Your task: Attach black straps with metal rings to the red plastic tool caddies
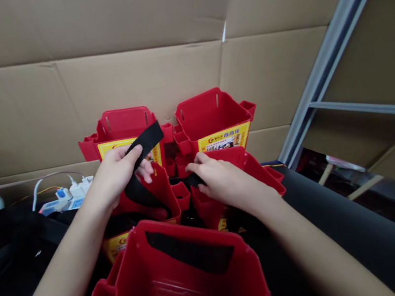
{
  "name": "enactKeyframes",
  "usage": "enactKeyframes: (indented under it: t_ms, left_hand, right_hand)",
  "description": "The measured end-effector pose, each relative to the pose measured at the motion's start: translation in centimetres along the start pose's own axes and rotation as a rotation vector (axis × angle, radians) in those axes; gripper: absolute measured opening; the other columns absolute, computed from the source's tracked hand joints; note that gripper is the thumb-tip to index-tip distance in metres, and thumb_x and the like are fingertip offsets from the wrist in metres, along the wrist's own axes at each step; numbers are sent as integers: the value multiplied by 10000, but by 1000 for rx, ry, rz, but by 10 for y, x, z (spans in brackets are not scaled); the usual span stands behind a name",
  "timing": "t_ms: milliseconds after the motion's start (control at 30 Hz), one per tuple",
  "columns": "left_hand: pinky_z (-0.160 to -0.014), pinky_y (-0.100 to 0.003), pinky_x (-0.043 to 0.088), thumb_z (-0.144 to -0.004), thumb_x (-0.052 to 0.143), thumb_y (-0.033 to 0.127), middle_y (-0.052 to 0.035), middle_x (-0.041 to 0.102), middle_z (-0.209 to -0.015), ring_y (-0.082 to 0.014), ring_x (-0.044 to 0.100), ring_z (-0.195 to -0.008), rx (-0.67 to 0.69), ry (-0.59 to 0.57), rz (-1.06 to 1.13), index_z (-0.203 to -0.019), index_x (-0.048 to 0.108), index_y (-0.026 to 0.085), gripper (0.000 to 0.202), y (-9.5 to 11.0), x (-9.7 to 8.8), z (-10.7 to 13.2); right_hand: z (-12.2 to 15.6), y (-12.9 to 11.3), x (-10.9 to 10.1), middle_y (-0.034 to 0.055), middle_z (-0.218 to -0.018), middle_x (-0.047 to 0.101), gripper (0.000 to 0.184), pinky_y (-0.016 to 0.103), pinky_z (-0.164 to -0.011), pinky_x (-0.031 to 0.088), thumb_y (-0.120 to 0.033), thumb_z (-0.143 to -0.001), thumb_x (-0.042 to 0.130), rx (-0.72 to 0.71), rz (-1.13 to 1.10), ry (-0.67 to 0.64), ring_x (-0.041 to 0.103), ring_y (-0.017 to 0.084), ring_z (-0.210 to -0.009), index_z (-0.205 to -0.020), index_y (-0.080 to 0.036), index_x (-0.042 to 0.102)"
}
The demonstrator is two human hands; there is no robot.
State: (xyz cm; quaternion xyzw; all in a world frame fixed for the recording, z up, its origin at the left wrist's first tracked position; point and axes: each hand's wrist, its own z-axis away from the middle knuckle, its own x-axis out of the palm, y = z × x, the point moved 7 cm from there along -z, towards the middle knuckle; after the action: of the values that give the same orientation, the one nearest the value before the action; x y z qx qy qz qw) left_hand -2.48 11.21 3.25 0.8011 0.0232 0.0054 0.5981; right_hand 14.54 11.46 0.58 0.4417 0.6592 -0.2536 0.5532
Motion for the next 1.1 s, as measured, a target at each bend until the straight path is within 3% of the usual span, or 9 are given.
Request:
enactKeyframes:
  t_ms: [100, 267, 400, 467, 533, 667, 867, 933, 1100]
  left_hand:
    - [-388, -143, 377, -824, 519, 146, 11, 524, -522, -62, 470, -403, -101, -123, 196, -666, 530, 118, 161, -7, 8, 0]
    - [-344, -106, 342, -811, 554, 85, 80, 373, -474, -27, 361, -353, -309, -311, 461, -691, 482, 131, 147, -15, 18, 6]
    - [-451, -220, 499, -889, 464, 204, -61, 612, -614, -158, 630, -552, -503, -462, 470, -744, 523, 119, 178, -28, 35, 16]
    - [-602, -359, 559, -906, 429, 230, -146, 679, -775, -247, 682, -733, -536, -492, 510, -789, 551, 103, 211, -33, 45, 19]
    - [-665, -395, 563, -903, 431, 195, -137, 695, -782, -236, 688, -721, -500, -413, 596, -807, 571, 97, 196, -35, 48, 16]
    - [-600, -228, 558, -869, 455, 87, -75, 695, -692, -126, 652, -548, -380, -203, 664, -801, 610, 84, 169, -36, 40, 6]
    - [-555, -163, 528, -748, 620, 65, -80, 708, -915, -150, 681, -730, -106, -83, 514, -897, 615, 119, 159, -23, 20, 2]
    - [-543, -192, 522, -727, 659, 120, -76, 701, -944, -170, 676, -732, 59, -68, 345, -944, 614, 137, 222, -13, 16, 2]
    - [-741, -249, 482, -711, 653, 131, -18, 683, -865, -182, 623, -832, 394, -196, -212, -850, 637, 176, 147, 11, 32, 10]
  right_hand:
    - [-3, 8, -5, 117, -1003, 543, 378, 316, -726, 466, -43, -743, 494, 36, -167, 146, 600, 202, -815, -1096, -153, 577]
    - [5, 14, -47, 55, -925, 589, 268, 325, -856, 446, -39, -761, 488, 18, -593, 603, 572, 168, -885, -967, -171, 597]
    - [17, 10, -63, 11, -867, 589, 114, 252, -822, 474, -78, -775, 539, -31, -1144, 845, 582, 114, -844, -812, -182, 567]
    - [17, 2, -63, -11, -824, 579, 114, 206, -800, 477, -70, -759, 575, -83, -1330, 827, 581, 88, -818, -768, -182, 559]
    - [16, -10, -62, -23, -791, 569, 116, 176, -772, 477, -65, -749, 601, -170, -1462, 688, 578, 69, -788, -748, -176, 567]
    - [21, -35, -60, -24, -790, 565, 89, 159, -755, 472, -68, -756, 613, -335, -1582, 283, 569, 50, -772, -760, -154, 594]
    - [39, -44, -51, -21, -765, 566, 86, 139, -659, 460, -106, -774, 602, -362, -1396, -308, 540, 30, -681, -848, -142, 627]
    - [35, -32, -48, -14, -760, 575, 140, 163, -661, 476, -162, -761, 626, -276, -1273, -279, 548, 49, -682, -901, -147, 631]
    - [15, -5, -40, 76, -1187, 547, 449, 314, -881, 493, -266, -795, 592, -4, -1229, 244, 547, 160, -1068, -1228, -220, 483]
